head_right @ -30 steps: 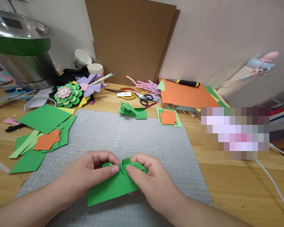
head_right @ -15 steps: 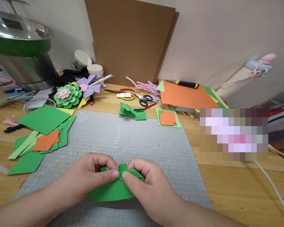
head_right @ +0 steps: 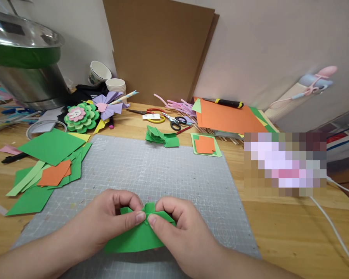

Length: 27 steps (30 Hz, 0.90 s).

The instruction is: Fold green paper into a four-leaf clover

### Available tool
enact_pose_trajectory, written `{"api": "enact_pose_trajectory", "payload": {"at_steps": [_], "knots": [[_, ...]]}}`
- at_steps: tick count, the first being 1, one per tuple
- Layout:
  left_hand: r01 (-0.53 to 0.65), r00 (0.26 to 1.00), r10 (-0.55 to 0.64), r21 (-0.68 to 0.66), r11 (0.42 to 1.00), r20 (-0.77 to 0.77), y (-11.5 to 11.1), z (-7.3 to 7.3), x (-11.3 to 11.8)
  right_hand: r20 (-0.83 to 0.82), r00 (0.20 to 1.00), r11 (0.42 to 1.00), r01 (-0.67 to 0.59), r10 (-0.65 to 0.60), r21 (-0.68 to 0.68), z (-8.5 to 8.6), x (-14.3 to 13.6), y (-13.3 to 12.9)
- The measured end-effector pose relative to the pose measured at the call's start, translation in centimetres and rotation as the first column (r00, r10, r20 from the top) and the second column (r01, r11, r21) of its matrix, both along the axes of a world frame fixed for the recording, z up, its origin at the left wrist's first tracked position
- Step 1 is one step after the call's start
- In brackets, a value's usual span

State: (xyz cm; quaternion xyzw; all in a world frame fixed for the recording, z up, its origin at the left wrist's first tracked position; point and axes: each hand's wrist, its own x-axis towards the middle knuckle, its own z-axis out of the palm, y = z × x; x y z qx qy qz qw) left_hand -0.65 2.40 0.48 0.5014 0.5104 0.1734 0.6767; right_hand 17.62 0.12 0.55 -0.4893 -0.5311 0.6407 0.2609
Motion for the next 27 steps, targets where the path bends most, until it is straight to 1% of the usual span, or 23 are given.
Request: {"api": "enact_pose_trajectory", "payload": {"at_steps": [4, 7, 11, 15, 18, 23, 27], "knots": [[-0.012, 0.999, 0.013, 0.019, 1.000, -0.043, -0.19, 0.16, 0.23, -0.038, 0.999, 1.000, 0.011, -0.012, -0.021, -0.18, 0.04, -0.16], [-0.019, 0.999, 0.020, 0.015, 1.000, -0.048, -0.20, 0.03, 0.31, -0.018, 1.000, 1.000, 0.012, -0.013, -0.016, -0.27, 0.13, 0.06], [0.037, 0.998, -0.038, -0.011, 0.999, -0.053, -0.02, -0.11, 0.26, 0.040, 0.999, 1.000, -0.021, 0.021, 0.003, -0.12, 0.18, 0.53], [0.082, 0.993, -0.086, -0.051, 0.995, -0.075, -0.09, 0.07, 0.16, 0.058, 0.997, 0.999, -0.043, 0.042, 0.014, 0.12, 0.23, 0.59], [0.097, 0.991, -0.100, -0.033, 0.995, -0.090, -0.21, 0.11, 0.08, 0.057, 0.997, 0.998, -0.056, 0.054, 0.031, 0.17, 0.31, 0.39], [0.131, 0.990, -0.132, -0.018, 0.991, -0.056, -0.29, -0.01, -0.03, 0.042, 0.995, 0.996, -0.090, 0.089, 0.018, 0.08, 0.32, 0.03], [0.127, 0.990, -0.127, -0.009, 0.992, -0.069, -0.17, -0.02, -0.17, 0.054, 0.995, 0.996, -0.085, 0.085, 0.012, 0.06, 0.13, 0.11]]}}
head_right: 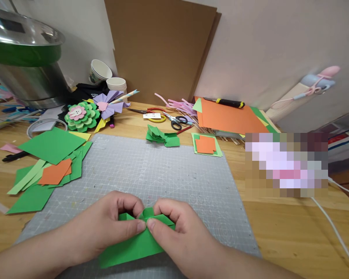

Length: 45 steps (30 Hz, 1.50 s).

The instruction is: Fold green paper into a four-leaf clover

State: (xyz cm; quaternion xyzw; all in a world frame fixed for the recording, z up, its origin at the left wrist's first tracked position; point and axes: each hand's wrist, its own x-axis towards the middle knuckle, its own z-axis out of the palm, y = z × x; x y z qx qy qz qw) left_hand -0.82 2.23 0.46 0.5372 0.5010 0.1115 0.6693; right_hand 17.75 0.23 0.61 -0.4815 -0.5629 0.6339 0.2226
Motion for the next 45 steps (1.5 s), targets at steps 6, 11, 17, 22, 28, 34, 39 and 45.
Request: {"api": "enact_pose_trajectory", "payload": {"at_steps": [6, 11, 17, 22, 28, 34, 39, 45], "knots": [[-0.003, 0.993, 0.003, -0.005, 1.000, 0.117, 0.5, -0.2, -0.1, 0.040, 0.999, 1.000, 0.013, -0.013, 0.008, 0.2, 0.0, 0.4], [-0.020, 0.988, 0.031, -0.075, 0.997, 0.154, 0.6, -0.1, -0.2, 0.035, 0.999, 0.999, -0.026, 0.027, -0.032, 0.2, 0.1, 0.2], [0.008, 0.977, 0.007, -0.069, 0.998, 0.211, 0.5, 0.2, -0.6, 0.023, 0.997, 0.997, -0.066, 0.067, -0.034, 0.3, 0.2, -0.1], [0.021, 0.977, -0.001, -0.092, 0.996, 0.213, 0.5, 0.0, -0.5, -0.003, 0.999, 0.997, -0.037, 0.036, -0.067, 0.3, 0.2, 0.2], [-0.009, 0.968, 0.034, -0.102, 0.995, 0.248, 0.6, 0.2, -0.3, -0.037, 0.997, 0.991, -0.068, 0.064, -0.115, 0.1, 0.3, 0.3], [-0.307, 0.891, 0.313, -0.072, 0.949, 0.329, 1.0, 0.2, -0.4, -0.332, 0.901, 0.955, 0.223, -0.279, -0.197, -0.5, 0.5, 0.8], [-0.417, 0.810, 0.435, -0.135, 0.899, 0.393, 0.4, -0.5, 0.1, -0.283, 0.929, 0.966, 0.195, -0.237, -0.170, -0.9, -0.4, 0.7], [-0.314, 0.829, 0.391, -0.246, 0.917, 0.399, 0.1, -0.4, 0.5, -0.281, 0.927, 0.961, 0.199, -0.248, -0.194, -0.7, -0.8, 0.5]]}}
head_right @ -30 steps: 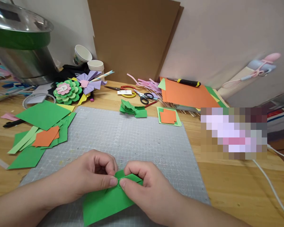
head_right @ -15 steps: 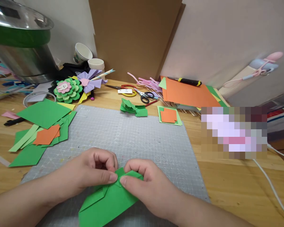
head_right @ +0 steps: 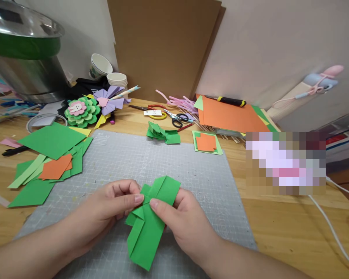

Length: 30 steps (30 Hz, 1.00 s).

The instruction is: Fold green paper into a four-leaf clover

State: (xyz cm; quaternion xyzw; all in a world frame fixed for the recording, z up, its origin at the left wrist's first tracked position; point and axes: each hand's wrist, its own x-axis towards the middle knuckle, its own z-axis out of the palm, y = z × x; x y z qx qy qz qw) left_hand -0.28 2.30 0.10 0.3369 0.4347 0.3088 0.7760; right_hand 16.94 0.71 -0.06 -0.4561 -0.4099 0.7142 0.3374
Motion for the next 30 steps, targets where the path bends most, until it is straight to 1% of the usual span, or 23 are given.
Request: {"api": "enact_pose_trajectory", "payload": {"at_steps": [3, 7, 9, 11, 14, 17, 19, 20, 22, 24, 27, 30], "knots": [[0.041, 0.999, -0.042, -0.011, 0.999, -0.009, 0.1, 0.4, 0.0, -0.036, 0.999, 0.999, -0.004, 0.003, -0.043, 0.0, 0.2, 0.1], [0.109, 0.991, -0.105, 0.042, 0.993, -0.085, 0.1, 0.3, 0.3, 0.004, 1.000, 0.997, -0.013, 0.013, -0.081, 0.2, 0.1, 0.0], [0.131, 0.986, -0.123, 0.058, 0.990, -0.113, 0.0, -0.1, 0.4, 0.033, 0.999, 0.998, -0.006, 0.008, -0.070, 0.4, 0.0, -0.1], [0.128, 0.983, -0.117, 0.070, 0.989, -0.138, -0.1, -0.3, 0.6, 0.058, 0.998, 0.999, -0.007, 0.010, -0.044, 0.4, -0.1, -0.2], [0.136, 0.977, -0.119, 0.085, 0.987, -0.177, -0.2, -0.4, 0.7, 0.119, 0.993, 1.000, -0.011, 0.012, -0.014, 0.2, -0.1, -0.3], [0.160, 0.969, -0.146, 0.059, 0.985, -0.198, -0.2, -0.2, 0.6, 0.187, 0.976, 0.993, 0.116, -0.112, -0.010, -0.2, 0.2, -0.4], [0.155, 0.967, -0.141, 0.051, 0.987, -0.210, -0.2, -0.1, 0.6, 0.151, 0.977, 0.988, 0.152, -0.148, -0.014, -0.4, 0.4, -0.4], [0.149, 0.968, -0.135, 0.051, 0.988, -0.211, -0.2, -0.1, 0.6, 0.122, 0.984, 0.991, 0.130, -0.128, -0.012, -0.4, 0.5, -0.4], [0.136, 0.972, -0.123, 0.054, 0.989, -0.201, -0.2, -0.3, 0.7, 0.086, 0.996, 0.999, 0.033, -0.034, 0.007, -0.2, 0.4, -0.4], [0.132, 0.976, -0.122, 0.046, 0.990, -0.181, -0.2, -0.5, 0.7, 0.109, 0.994, 1.000, -0.025, 0.024, 0.004, 0.0, 0.2, -0.3], [0.133, 0.982, -0.126, 0.042, 0.990, -0.143, -0.4, -0.7, 0.7, 0.130, 0.989, 0.998, -0.060, 0.064, -0.037, 0.2, -0.1, -0.3], [0.143, 0.984, -0.137, 0.043, 0.989, -0.111, -0.6, -0.6, 0.5, 0.138, 0.987, 0.996, -0.080, 0.083, -0.026, 0.1, -0.1, -0.4]]}}
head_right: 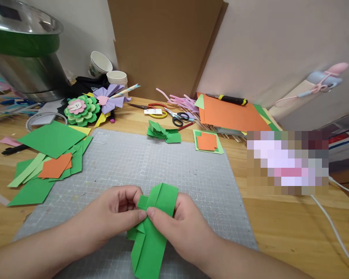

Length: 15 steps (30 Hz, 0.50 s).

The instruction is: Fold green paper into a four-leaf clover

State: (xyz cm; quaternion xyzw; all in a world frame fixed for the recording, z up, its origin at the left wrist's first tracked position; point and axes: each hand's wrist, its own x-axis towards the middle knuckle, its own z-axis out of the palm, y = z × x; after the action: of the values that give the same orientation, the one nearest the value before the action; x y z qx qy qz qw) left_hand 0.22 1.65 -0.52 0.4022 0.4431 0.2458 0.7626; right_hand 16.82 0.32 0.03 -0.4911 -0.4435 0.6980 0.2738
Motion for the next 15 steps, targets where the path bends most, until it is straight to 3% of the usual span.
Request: {"api": "enact_pose_trajectory", "payload": {"at_steps": [8, 13, 15], "knots": [[0.050, 0.998, -0.046, -0.090, 0.995, 0.039, 0.5, 0.8, -0.4, -0.137, 0.989, 0.997, -0.065, 0.057, -0.051, 0.1, 0.2, -0.1], [0.044, 0.998, -0.039, -0.114, 0.992, 0.045, 0.5, 1.0, -0.5, -0.064, 0.985, 0.983, 0.154, -0.161, -0.096, -0.7, 0.8, -0.2], [0.036, 0.999, -0.034, -0.113, 0.993, 0.025, 0.5, 1.0, -0.5, -0.117, 0.979, 0.983, 0.153, -0.164, -0.101, -0.8, 0.9, -0.2]]}}
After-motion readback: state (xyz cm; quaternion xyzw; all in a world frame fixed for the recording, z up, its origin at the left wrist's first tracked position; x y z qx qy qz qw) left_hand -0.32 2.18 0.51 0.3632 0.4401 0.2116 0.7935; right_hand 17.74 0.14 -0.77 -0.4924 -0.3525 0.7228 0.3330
